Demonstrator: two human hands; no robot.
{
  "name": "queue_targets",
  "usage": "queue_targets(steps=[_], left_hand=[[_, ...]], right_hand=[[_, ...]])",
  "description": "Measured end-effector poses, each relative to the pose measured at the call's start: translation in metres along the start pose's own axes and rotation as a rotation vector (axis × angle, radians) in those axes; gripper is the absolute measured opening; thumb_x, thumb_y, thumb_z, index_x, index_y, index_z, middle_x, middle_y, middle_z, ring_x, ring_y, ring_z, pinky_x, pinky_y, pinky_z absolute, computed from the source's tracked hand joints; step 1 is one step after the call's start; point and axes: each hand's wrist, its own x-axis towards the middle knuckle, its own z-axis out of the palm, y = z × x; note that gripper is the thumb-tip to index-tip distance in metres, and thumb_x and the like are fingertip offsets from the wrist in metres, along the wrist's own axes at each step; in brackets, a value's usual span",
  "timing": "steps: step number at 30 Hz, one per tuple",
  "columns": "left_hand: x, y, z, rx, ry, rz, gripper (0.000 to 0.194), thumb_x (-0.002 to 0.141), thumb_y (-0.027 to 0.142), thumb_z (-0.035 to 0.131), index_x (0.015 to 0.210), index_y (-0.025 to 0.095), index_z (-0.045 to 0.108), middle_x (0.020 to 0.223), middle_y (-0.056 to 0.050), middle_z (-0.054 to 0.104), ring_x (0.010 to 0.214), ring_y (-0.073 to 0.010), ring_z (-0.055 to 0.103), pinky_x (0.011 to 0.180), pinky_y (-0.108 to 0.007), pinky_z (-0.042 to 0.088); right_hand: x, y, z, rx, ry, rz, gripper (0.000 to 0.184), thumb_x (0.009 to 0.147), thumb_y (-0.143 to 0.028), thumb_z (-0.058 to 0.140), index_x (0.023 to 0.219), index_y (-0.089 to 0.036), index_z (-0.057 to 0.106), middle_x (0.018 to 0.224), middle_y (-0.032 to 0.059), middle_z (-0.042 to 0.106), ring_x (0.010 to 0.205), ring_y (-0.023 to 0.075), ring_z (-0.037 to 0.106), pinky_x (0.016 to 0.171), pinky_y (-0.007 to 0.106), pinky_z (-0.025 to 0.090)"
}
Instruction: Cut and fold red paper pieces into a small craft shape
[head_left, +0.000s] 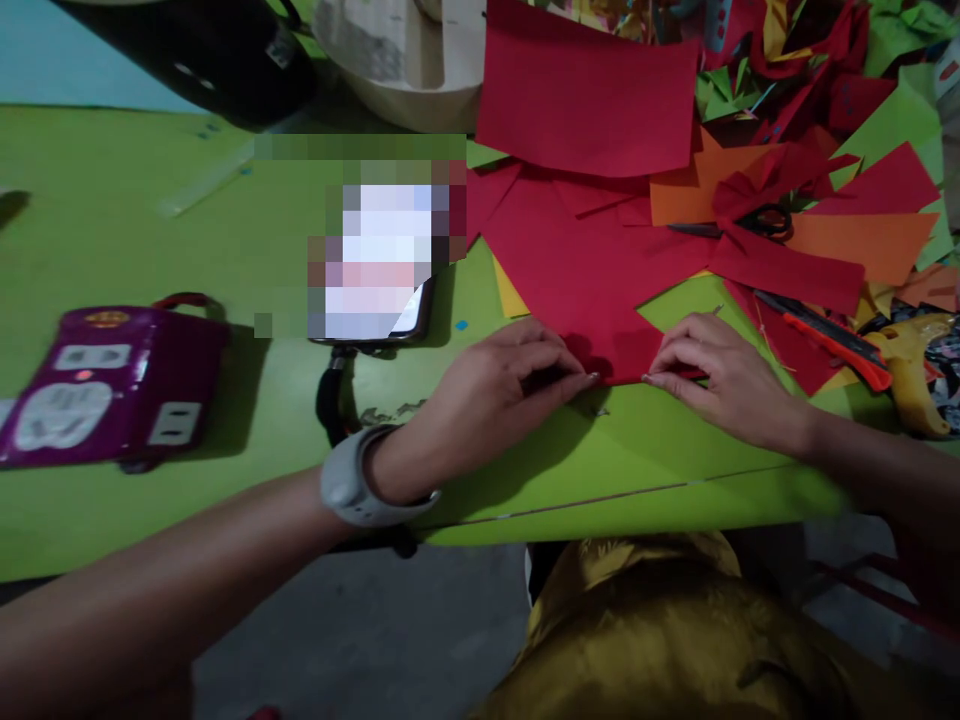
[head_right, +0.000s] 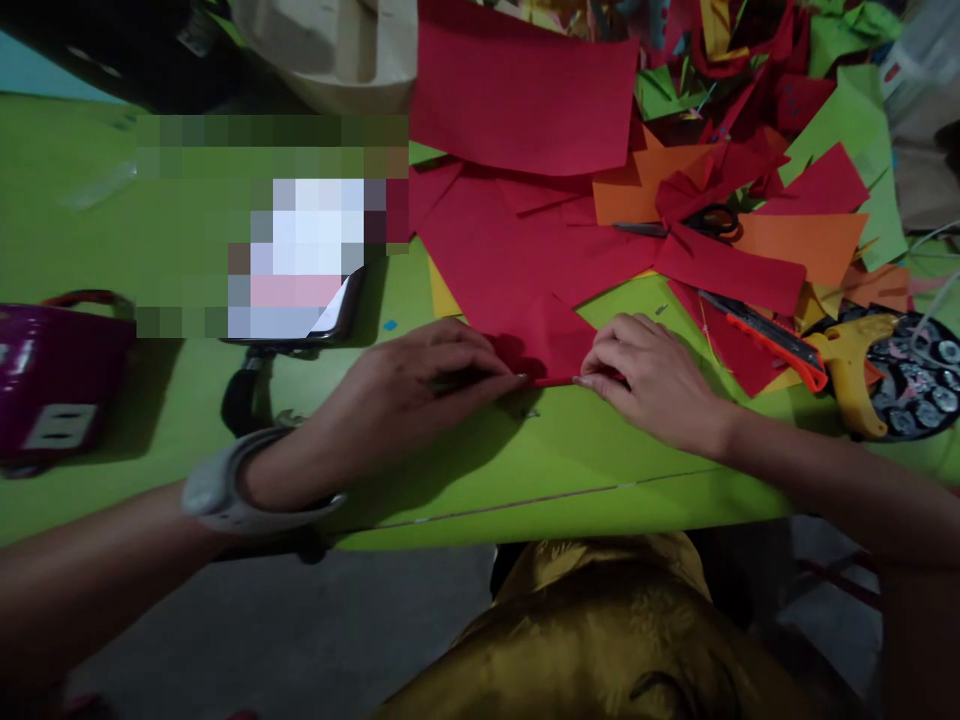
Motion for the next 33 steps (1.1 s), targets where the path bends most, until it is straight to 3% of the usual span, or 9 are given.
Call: queue_targets(steps=[6, 11, 14, 16, 18, 22, 25, 33], left_hand=[[0.000, -0.001, -0.009, 0.022, -0.039, -0.033, 0.028, 0.102, 0.039, 0.059, 0.087, 0.020, 0.072, 0.084, -0.004, 0.069, 0.074, -0.0191, 0.066, 0.067, -0.033, 0.051], [-0.004, -0.003, -0.017, 0.219, -0.066, -0.016, 0.037, 0.102, 0.048, 0.053, 0.088, 0.021, 0.073, 0.085, -0.005, 0.069, 0.078, -0.0230, 0.067, 0.071, -0.039, 0.054], [-0.011, 0.001, -0.013, 0.353, -0.015, 0.161, 0.027, 0.107, 0.030, 0.051, 0.120, 0.022, 0.072, 0.117, -0.008, 0.078, 0.103, -0.0271, 0.073, 0.092, -0.045, 0.057], [-0.015, 0.006, -0.007, 0.375, -0.086, 0.355, 0.041, 0.108, 0.014, 0.042, 0.144, 0.022, 0.060, 0.144, -0.010, 0.068, 0.127, -0.0264, 0.068, 0.108, -0.044, 0.053], [-0.019, 0.010, 0.002, 0.359, -0.200, 0.476, 0.051, 0.107, 0.008, 0.038, 0.156, 0.019, 0.047, 0.157, -0.012, 0.057, 0.145, -0.0241, 0.056, 0.120, -0.042, 0.046], [-0.022, 0.012, 0.017, 0.317, -0.237, 0.444, 0.064, 0.110, 0.033, 0.051, 0.166, 0.012, 0.029, 0.165, -0.019, 0.042, 0.155, -0.0288, 0.041, 0.129, -0.045, 0.036], [-0.023, 0.009, 0.021, 0.307, -0.276, 0.424, 0.079, 0.109, 0.054, 0.048, 0.168, 0.009, 0.022, 0.168, -0.021, 0.035, 0.157, -0.0314, 0.036, 0.131, -0.047, 0.031], [-0.025, 0.007, 0.020, 0.337, -0.315, 0.397, 0.081, 0.110, 0.060, 0.038, 0.168, 0.007, 0.021, 0.170, -0.022, 0.032, 0.159, -0.0323, 0.032, 0.131, -0.047, 0.029]], right_hand=[[0.003, 0.001, -0.007, 0.056, -0.040, 0.155, 0.012, 0.097, -0.028, 0.068, 0.088, -0.023, 0.073, 0.096, 0.0049, 0.067, 0.097, 0.0218, 0.062, 0.086, 0.039, 0.049], [0.004, 0.002, -0.006, 0.052, -0.037, 0.197, 0.011, 0.095, -0.026, 0.070, 0.085, -0.023, 0.073, 0.093, 0.0046, 0.067, 0.094, 0.0222, 0.063, 0.082, 0.038, 0.049], [0.005, 0.002, -0.005, 0.029, -0.039, 0.204, 0.011, 0.094, -0.027, 0.071, 0.084, -0.023, 0.074, 0.091, 0.0041, 0.067, 0.093, 0.0221, 0.063, 0.081, 0.038, 0.049], [0.006, 0.002, -0.005, 0.021, -0.039, 0.201, 0.011, 0.094, -0.027, 0.071, 0.083, -0.023, 0.074, 0.091, 0.0038, 0.067, 0.093, 0.0220, 0.063, 0.081, 0.038, 0.049], [0.005, 0.002, -0.004, 0.019, -0.030, 0.193, 0.012, 0.094, -0.027, 0.071, 0.083, -0.023, 0.074, 0.091, 0.0037, 0.067, 0.094, 0.0223, 0.063, 0.083, 0.039, 0.049], [0.004, 0.003, -0.003, 0.016, -0.014, 0.184, 0.012, 0.095, -0.029, 0.070, 0.085, -0.024, 0.073, 0.092, 0.0040, 0.068, 0.096, 0.0234, 0.063, 0.087, 0.043, 0.048], [0.004, 0.002, -0.003, 0.015, -0.024, 0.197, 0.011, 0.095, -0.028, 0.070, 0.085, -0.024, 0.073, 0.093, 0.0044, 0.068, 0.097, 0.0237, 0.063, 0.089, 0.044, 0.048], [0.004, 0.005, -0.004, 0.005, -0.029, 0.188, 0.013, 0.095, -0.030, 0.070, 0.084, -0.023, 0.071, 0.093, 0.0048, 0.067, 0.096, 0.0233, 0.063, 0.087, 0.041, 0.048]])
